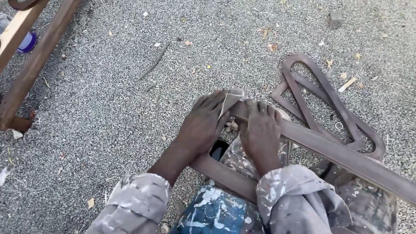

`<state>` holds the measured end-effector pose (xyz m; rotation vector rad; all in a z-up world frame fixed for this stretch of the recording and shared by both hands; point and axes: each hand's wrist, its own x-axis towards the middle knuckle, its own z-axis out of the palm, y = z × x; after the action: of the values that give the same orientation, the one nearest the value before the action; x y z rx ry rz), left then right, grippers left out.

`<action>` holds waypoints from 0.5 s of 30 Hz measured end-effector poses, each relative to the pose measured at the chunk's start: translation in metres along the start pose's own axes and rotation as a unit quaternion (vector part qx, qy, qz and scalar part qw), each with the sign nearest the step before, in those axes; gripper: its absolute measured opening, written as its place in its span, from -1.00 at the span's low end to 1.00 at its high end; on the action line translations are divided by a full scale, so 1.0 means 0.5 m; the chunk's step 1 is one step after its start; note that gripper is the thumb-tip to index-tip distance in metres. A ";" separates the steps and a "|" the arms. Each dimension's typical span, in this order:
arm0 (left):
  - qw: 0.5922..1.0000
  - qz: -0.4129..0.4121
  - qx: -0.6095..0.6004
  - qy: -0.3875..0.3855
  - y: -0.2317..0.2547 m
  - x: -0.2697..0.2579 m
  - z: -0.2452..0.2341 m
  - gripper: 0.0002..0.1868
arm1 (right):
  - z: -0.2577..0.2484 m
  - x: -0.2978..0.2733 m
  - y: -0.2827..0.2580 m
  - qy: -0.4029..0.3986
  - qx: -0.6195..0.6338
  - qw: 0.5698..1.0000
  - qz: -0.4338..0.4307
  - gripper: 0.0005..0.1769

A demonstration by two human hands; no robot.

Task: Sanding a wooden furniture frame with sandpaper to smooth the surface and remove old finish.

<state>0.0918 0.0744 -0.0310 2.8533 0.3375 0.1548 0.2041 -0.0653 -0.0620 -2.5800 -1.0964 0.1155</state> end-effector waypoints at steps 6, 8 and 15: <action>0.996 0.048 -0.034 -0.062 0.076 -0.161 -0.085 -0.41 | -0.022 0.008 0.043 0.008 -0.038 0.999 0.028 -0.34; 0.996 0.033 -0.040 -0.069 0.092 -0.246 -0.104 -0.44 | -0.003 0.004 0.052 0.011 -0.032 0.999 0.018 -0.33; 1.000 0.003 -0.005 0.003 0.012 -0.033 0.016 -0.41 | 0.018 -0.001 0.022 0.007 0.012 1.000 0.004 -0.39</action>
<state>0.0781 0.0629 -0.0386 2.8449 0.3288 0.1644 0.2093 -0.0705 -0.0740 -2.5610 -1.0732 0.1123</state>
